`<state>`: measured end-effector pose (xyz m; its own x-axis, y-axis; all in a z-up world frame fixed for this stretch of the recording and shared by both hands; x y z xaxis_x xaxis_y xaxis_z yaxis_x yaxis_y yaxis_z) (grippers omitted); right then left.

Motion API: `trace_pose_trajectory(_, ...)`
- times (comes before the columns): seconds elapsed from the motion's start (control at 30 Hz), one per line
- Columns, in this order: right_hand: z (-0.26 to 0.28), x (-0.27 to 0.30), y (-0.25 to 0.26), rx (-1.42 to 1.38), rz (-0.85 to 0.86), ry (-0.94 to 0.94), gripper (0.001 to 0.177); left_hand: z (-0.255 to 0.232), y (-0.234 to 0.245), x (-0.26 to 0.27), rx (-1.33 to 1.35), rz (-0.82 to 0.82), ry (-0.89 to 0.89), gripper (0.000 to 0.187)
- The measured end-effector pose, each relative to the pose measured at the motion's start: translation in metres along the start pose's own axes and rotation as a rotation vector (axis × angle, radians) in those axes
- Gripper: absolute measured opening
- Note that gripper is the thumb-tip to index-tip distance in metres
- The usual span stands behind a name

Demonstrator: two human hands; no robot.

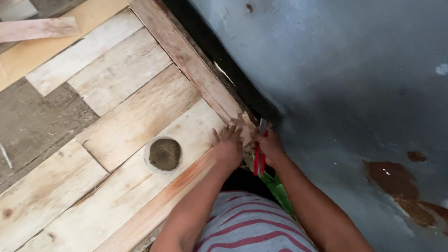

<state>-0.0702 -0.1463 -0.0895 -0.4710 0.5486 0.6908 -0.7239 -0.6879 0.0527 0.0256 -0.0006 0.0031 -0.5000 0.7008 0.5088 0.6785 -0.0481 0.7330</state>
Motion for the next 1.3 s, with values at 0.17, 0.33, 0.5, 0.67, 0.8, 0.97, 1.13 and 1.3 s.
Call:
trace_pose_trajectory(0.17, 0.021, 0.059, -0.068, -0.079, 0.192, -0.027, 0.023, 0.067, -0.002, 0.011, 0.940, -0.395, 0.203, 0.042)
trace_pose_trajectory(0.33, 0.025, 0.112, -0.127, -0.036, 0.338, -0.063, 0.027, 0.113, 0.005, 0.039, 1.252, -0.453, 0.247, 0.018)
trace_pose_trajectory(0.5, -0.006, 0.117, -0.153, 0.027, 0.417, -0.068, 0.032, 0.149, 0.041, 0.093, 1.417, -0.683, 0.355, 0.017)
trace_pose_trajectory(0.67, -0.011, 0.128, -0.173, 0.056, 0.413, -0.075, 0.031, 0.194, 0.037, 0.101, 1.435, -0.723, 0.380, 0.018)
trace_pose_trajectory(0.8, 0.010, 0.135, -0.189, 0.090, 0.331, 0.052, 0.030, 0.200, 0.050, 0.120, 1.415, -0.689, 0.402, 0.018)
trace_pose_trajectory(0.97, 0.026, 0.169, -0.223, 0.177, 0.424, 0.064, 0.031, 0.213, 0.052, 0.125, 1.371, -0.675, 0.395, 0.018)
trace_pose_trajectory(1.13, -0.007, 0.154, -0.227, 0.231, 0.467, 0.106, 0.022, 0.221, 0.066, 0.147, 1.374, -0.704, 0.419, 0.017)
trace_pose_trajectory(1.3, -0.007, 0.158, -0.227, 0.283, 0.440, 0.136, 0.023, 0.219, 0.082, 0.166, 0.992, -0.702, 0.480, 0.027)
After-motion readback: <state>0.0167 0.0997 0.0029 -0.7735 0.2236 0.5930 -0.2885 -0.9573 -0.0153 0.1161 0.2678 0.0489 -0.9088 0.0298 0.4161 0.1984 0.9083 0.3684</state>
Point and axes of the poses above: each hand's wrist, its own x-axis away from the middle knuckle, its own y-axis out of the back of the hand, z = x × y, the point moved 8 cm from there along -x, towards the middle knuckle, and after that the axes turned 3 degrees about -x, right-handed, at the moved point
